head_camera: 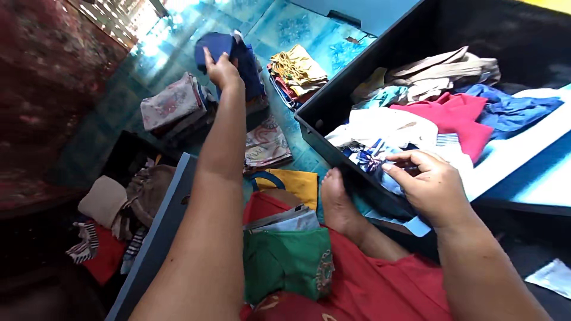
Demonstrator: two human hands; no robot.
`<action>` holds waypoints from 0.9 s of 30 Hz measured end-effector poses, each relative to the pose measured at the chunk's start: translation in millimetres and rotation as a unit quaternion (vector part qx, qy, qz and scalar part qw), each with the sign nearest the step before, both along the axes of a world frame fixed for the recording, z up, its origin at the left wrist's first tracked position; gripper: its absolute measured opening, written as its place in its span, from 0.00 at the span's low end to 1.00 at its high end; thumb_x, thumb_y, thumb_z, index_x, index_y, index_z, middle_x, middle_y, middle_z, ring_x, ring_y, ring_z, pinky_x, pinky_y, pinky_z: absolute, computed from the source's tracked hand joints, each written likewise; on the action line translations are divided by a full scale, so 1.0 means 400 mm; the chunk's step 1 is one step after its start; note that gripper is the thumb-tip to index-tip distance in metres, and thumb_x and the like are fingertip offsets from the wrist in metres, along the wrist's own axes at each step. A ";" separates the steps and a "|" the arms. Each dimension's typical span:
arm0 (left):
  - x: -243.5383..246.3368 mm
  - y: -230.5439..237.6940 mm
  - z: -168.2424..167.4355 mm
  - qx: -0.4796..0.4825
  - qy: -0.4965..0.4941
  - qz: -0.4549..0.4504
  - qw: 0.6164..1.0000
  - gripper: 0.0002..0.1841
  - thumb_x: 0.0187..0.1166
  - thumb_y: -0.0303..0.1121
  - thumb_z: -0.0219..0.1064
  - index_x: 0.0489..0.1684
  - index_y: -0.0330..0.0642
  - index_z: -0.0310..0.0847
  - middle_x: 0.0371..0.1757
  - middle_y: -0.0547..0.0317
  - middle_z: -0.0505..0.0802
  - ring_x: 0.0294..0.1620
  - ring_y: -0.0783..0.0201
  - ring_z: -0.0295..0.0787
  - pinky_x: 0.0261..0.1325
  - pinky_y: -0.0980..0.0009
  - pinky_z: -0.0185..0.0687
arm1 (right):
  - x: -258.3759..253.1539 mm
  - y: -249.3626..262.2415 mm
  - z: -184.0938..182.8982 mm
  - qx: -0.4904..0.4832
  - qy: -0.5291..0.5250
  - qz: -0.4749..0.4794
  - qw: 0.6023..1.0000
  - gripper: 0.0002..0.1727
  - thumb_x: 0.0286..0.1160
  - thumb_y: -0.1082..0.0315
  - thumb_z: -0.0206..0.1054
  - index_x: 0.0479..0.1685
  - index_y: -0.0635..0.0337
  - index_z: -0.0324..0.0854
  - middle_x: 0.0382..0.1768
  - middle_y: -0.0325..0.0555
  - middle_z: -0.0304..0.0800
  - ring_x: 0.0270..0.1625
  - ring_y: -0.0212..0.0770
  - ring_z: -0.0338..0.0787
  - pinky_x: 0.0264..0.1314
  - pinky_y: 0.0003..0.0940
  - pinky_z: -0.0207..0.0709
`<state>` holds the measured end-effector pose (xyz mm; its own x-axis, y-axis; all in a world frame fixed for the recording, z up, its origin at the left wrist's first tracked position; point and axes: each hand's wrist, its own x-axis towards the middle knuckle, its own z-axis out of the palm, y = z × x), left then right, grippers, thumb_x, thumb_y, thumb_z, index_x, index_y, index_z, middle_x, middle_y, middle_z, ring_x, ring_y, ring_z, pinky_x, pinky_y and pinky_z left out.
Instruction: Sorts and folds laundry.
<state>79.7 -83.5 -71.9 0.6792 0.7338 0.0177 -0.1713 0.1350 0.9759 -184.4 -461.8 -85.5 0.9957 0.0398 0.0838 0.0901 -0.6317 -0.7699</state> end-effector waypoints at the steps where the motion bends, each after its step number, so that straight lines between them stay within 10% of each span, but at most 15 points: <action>1: -0.029 -0.011 -0.034 -0.008 0.019 -0.009 1.000 0.37 0.81 0.16 0.56 0.93 0.41 0.50 0.85 0.36 0.69 0.66 0.50 0.84 0.59 0.61 0.88 | -0.001 0.001 0.000 0.000 -0.002 0.000 1.000 0.17 0.78 0.56 0.66 0.50 0.62 0.88 0.50 0.52 0.87 0.46 0.36 0.87 0.49 0.31 0.82; 8: -0.140 -0.013 -0.158 -0.031 0.160 -0.054 0.985 0.37 0.82 0.21 0.58 0.94 0.49 0.50 0.76 0.38 0.75 0.46 0.55 0.86 0.41 0.63 0.87 | -0.007 -0.001 0.004 -0.015 0.002 -0.001 1.000 0.16 0.78 0.57 0.66 0.51 0.61 0.88 0.51 0.52 0.87 0.45 0.38 0.86 0.49 0.36 0.81; 12: -0.177 0.027 -0.050 0.206 0.211 0.011 0.956 0.35 0.71 0.28 0.72 0.82 0.34 0.66 0.74 0.29 0.78 0.72 0.40 0.77 0.69 0.52 0.78 | -0.004 0.002 0.011 -0.011 0.004 0.000 1.000 0.16 0.78 0.57 0.66 0.51 0.61 0.88 0.50 0.51 0.87 0.44 0.37 0.86 0.48 0.35 0.81; 16: -0.055 0.108 0.049 0.476 0.196 -0.011 0.857 0.31 0.77 0.36 0.63 0.80 0.31 0.69 0.80 0.26 0.72 0.82 0.40 0.68 0.82 0.56 0.64 | -0.014 0.004 0.013 -0.025 0.004 -0.005 1.000 0.13 0.78 0.61 0.66 0.49 0.62 0.89 0.50 0.52 0.88 0.46 0.41 0.88 0.51 0.40 0.84; 20: 0.085 0.097 -0.071 0.570 0.302 -0.190 0.740 0.41 0.86 0.61 0.53 0.97 0.52 0.48 0.96 0.36 0.41 0.94 0.26 0.25 0.79 0.14 0.27 | -0.004 0.001 0.005 -0.043 0.017 0.006 0.999 0.10 0.76 0.63 0.64 0.40 0.58 0.89 0.44 0.45 0.89 0.46 0.38 0.88 0.49 0.40 0.83; 27: 0.204 0.093 -0.137 0.584 0.405 -0.290 0.642 0.43 0.81 0.70 0.53 0.96 0.64 0.51 0.98 0.48 0.40 0.94 0.27 0.18 0.74 0.09 0.19 | 0.014 -0.003 0.017 -0.023 0.080 -0.022 0.996 0.10 0.80 0.68 0.64 0.46 0.60 0.91 0.46 0.47 0.92 0.48 0.39 0.90 0.55 0.42 0.84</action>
